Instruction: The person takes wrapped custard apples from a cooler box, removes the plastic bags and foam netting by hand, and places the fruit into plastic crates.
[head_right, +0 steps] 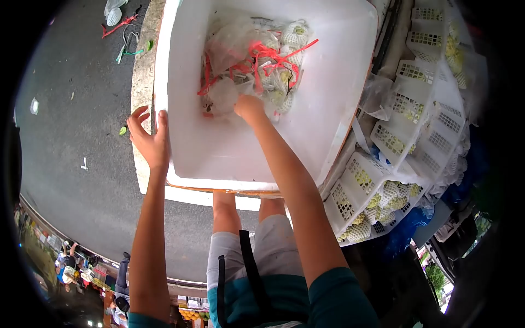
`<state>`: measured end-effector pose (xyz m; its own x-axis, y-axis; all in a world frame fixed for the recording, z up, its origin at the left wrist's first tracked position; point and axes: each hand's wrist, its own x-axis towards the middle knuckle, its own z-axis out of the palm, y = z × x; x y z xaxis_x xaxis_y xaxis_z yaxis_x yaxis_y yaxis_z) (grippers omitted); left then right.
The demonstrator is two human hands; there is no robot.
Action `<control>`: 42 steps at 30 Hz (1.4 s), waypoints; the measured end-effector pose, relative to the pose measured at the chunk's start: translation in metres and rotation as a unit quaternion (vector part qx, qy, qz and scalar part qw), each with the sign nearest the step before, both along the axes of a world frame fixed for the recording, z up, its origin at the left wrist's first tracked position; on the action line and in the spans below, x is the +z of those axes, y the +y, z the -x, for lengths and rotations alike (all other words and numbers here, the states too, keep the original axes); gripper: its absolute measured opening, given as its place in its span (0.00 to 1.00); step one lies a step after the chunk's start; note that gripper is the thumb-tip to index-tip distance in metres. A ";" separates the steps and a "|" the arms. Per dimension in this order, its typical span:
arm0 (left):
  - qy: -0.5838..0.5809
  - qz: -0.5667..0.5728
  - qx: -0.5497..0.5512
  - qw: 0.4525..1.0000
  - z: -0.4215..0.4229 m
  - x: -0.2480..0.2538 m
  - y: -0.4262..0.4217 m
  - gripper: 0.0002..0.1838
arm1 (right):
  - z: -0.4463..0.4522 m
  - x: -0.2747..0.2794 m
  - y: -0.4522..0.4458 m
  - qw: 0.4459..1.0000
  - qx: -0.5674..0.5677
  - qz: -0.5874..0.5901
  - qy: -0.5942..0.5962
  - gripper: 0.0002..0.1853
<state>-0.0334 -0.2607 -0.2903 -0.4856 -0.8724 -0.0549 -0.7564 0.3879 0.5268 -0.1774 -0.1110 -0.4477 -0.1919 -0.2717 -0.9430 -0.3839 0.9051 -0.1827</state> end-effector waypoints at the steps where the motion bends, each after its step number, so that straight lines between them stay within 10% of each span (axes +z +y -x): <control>1: 0.006 -0.007 -0.007 1.000 0.001 0.002 0.000 0.24 | -0.005 0.001 -0.005 1.000 0.000 -0.001 -0.001 0.32; 3: 0.009 -0.014 -0.018 1.000 0.001 0.002 0.000 0.23 | -0.019 0.001 -0.018 0.933 0.138 0.030 0.332 0.30; 6: 0.007 -0.012 -0.025 1.000 -0.001 -0.001 -0.002 0.22 | -0.030 -0.003 -0.032 0.883 0.166 0.218 0.381 0.29; 13: 0.019 -0.025 -0.034 0.999 0.000 -0.001 -0.002 0.19 | -0.032 -0.048 0.059 0.988 0.082 -0.131 -0.018 0.30; 21: 0.000 -0.017 -0.038 0.999 0.003 0.007 0.000 0.17 | 0.042 0.016 0.036 0.996 0.040 -0.025 0.080 0.25; 27: 0.009 -0.027 -0.027 0.999 0.003 0.005 -0.001 0.18 | 0.148 0.007 0.005 0.904 0.082 0.100 0.408 0.12; 36: 0.009 -0.026 -0.040 0.999 0.003 0.005 -0.004 0.18 | 0.034 0.003 -0.048 0.900 0.191 0.301 0.251 0.09; 42: 0.010 -0.028 -0.022 0.999 0.000 0.001 -0.003 0.20 | -0.049 -0.052 -0.070 0.935 0.225 0.116 0.248 0.10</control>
